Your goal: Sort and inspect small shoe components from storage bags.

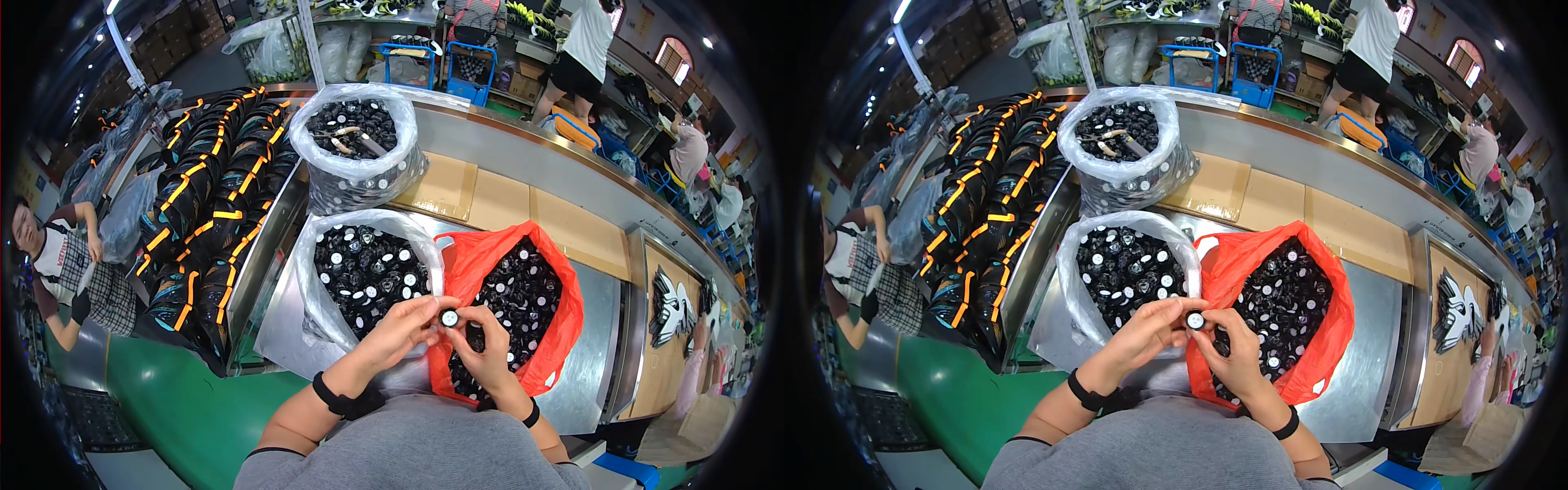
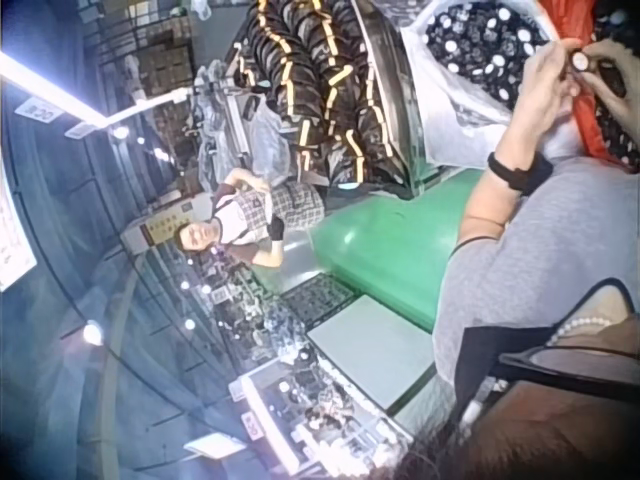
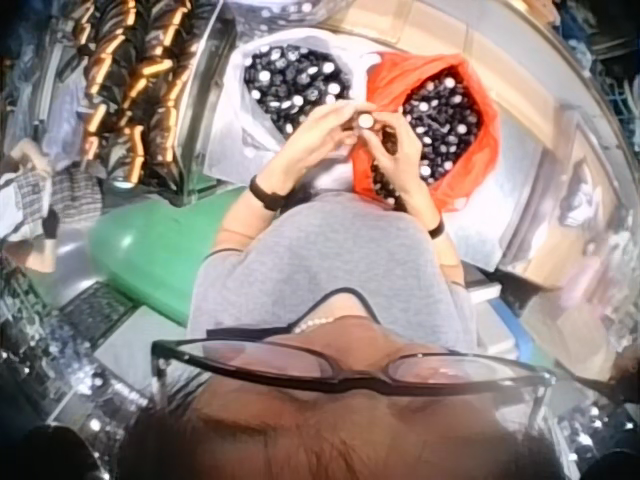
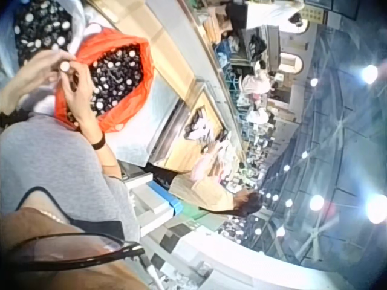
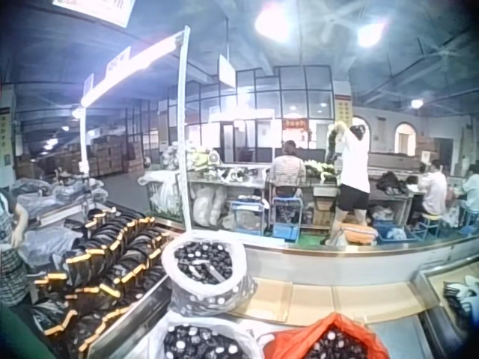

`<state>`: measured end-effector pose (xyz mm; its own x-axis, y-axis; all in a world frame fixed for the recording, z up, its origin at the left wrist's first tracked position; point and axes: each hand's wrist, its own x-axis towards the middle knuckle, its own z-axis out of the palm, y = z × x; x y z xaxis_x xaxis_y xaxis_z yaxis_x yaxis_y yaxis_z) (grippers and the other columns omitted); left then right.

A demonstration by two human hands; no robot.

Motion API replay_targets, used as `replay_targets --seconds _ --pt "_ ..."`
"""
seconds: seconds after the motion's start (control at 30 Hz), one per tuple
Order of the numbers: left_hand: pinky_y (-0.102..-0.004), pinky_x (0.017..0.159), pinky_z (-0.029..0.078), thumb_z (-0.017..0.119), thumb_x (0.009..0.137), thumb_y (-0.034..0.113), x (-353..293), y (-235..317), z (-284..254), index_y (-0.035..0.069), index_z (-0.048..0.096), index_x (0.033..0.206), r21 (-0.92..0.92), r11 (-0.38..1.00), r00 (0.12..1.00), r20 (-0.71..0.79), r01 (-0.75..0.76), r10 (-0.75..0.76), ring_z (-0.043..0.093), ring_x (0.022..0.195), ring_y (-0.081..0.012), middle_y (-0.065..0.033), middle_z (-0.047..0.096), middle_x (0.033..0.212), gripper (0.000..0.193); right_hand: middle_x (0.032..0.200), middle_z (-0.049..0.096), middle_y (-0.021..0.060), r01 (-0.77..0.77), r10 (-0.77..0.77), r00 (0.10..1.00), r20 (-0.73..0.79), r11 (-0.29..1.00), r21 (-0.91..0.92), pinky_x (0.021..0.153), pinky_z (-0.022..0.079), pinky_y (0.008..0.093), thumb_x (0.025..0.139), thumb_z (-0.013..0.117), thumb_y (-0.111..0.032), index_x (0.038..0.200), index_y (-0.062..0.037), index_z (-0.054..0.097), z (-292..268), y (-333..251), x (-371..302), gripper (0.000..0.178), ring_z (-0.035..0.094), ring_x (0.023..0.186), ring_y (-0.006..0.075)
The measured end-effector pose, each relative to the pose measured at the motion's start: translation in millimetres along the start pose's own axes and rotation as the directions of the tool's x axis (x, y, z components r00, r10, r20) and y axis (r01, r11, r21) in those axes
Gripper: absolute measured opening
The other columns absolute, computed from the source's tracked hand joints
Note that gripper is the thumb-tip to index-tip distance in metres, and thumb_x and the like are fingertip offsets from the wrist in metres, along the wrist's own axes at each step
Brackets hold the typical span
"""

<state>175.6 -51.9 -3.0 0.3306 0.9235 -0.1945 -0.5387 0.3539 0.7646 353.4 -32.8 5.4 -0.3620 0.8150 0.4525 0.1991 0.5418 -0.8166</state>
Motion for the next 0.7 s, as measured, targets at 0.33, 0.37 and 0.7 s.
replay_targets --seconds 0.33,0.37,0.7 --pt "-0.0338 0.095 0.047 0.05 0.099 0.02 -2.7 -21.8 6.9 -0.001 0.054 0.123 -0.301 0.952 0.998 0.005 -0.061 0.066 0.059 0.105 -0.0208 -0.0111 0.061 0.111 0.032 0.082 0.059 0.0086 0.012 -0.011 0.996 -0.084 1.0 0.01 0.061 0.047 0.0255 0.074 0.072 0.006 0.097 -0.0005 0.059 4.9 -2.3 -3.4 0.027 0.058 0.068 0.016" --pt "-0.0338 0.095 0.047 0.05 0.099 0.02 -3.1 -23.7 7.0 -0.001 0.054 0.123 -0.301 0.951 0.998 0.005 -0.063 0.067 0.059 0.105 -0.0208 -0.0111 0.061 0.111 0.032 0.082 0.059 0.0086 0.013 -0.012 0.997 -0.083 1.0 0.01 0.061 0.047 0.0255 0.074 0.072 0.006 0.097 -0.0005 0.059 5.1 -2.4 -3.5 0.027 0.058 0.068 0.016" --pt "-0.0348 0.094 0.048 0.052 0.097 0.013 -11.3 -21.9 14.1 -0.001 0.057 0.12 -0.263 0.956 0.985 -0.146 -0.127 0.09 0.062 0.103 -0.0219 -0.0114 0.064 0.109 0.028 0.082 0.059 0.0095 -0.006 0.009 0.996 -0.085 0.999 0.039 0.062 0.048 0.0258 0.075 0.072 0.006 0.095 0.0008 0.059 9.9 2.4 -4.0 0.025 0.059 0.07 0.016"
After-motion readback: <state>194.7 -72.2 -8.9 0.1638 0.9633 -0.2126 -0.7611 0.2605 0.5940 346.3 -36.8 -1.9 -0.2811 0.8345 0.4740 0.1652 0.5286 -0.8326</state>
